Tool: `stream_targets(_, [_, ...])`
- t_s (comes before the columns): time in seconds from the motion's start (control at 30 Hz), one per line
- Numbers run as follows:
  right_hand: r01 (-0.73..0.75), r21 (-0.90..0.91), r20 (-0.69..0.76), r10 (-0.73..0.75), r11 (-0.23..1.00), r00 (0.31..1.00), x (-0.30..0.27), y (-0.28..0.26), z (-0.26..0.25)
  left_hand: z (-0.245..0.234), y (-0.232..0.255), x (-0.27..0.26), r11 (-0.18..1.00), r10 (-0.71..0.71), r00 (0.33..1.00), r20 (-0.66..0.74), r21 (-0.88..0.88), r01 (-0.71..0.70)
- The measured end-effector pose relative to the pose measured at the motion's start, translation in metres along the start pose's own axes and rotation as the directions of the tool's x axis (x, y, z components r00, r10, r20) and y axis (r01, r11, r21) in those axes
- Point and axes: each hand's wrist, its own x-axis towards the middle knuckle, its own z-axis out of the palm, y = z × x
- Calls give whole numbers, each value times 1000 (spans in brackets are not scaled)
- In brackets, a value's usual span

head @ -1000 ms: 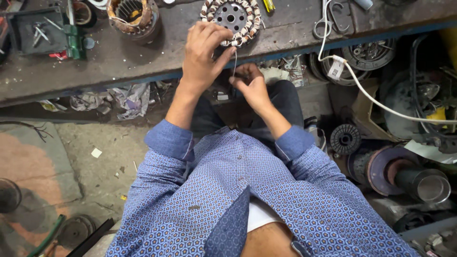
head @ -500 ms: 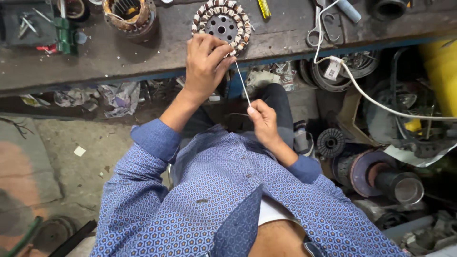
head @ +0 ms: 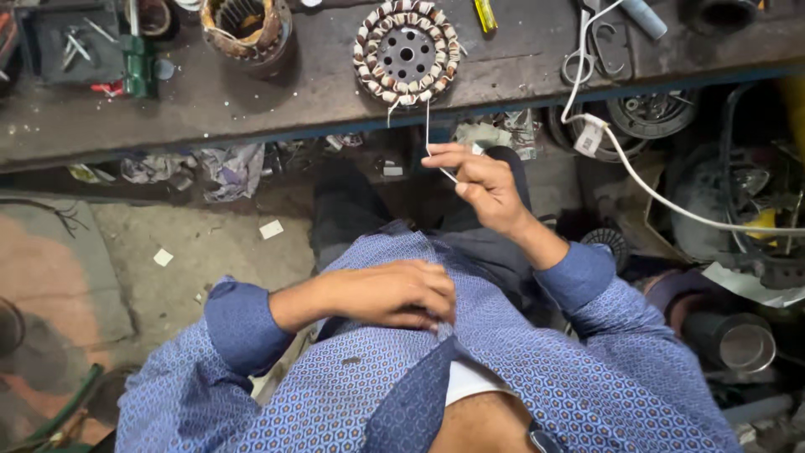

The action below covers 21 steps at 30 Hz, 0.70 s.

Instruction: The person works on a circular stator component, threading and tying white wires into the slots of the copper windings. They repeatedly pull, adjust, and secure the wires by hand to ensure they are properly seated.

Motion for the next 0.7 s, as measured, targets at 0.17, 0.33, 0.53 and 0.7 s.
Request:
stream_targets(0.17, [-98, 86, -204, 114, 991, 972, -11, 19, -6, -31, -28, 8, 953, -54, 895, -443, 245, 179])
stream_targets(0.33, [-216, 292, -357, 315, 932, 879, -14, 37, 9, -83, -40, 32, 776, 307, 650, -696, 578, 252])
stream_targets(0.53, [-118, 405, -393, 289, 907, 873, -10, 29, 16, -123, -69, 35, 596, 380, 579, -722, 669, 443])
stream_targets(0.7, [-101, 513, -447, 365, 853, 817, -7, 29, 3, -120, -82, 23, 692, 367, 550, -751, 615, 378])
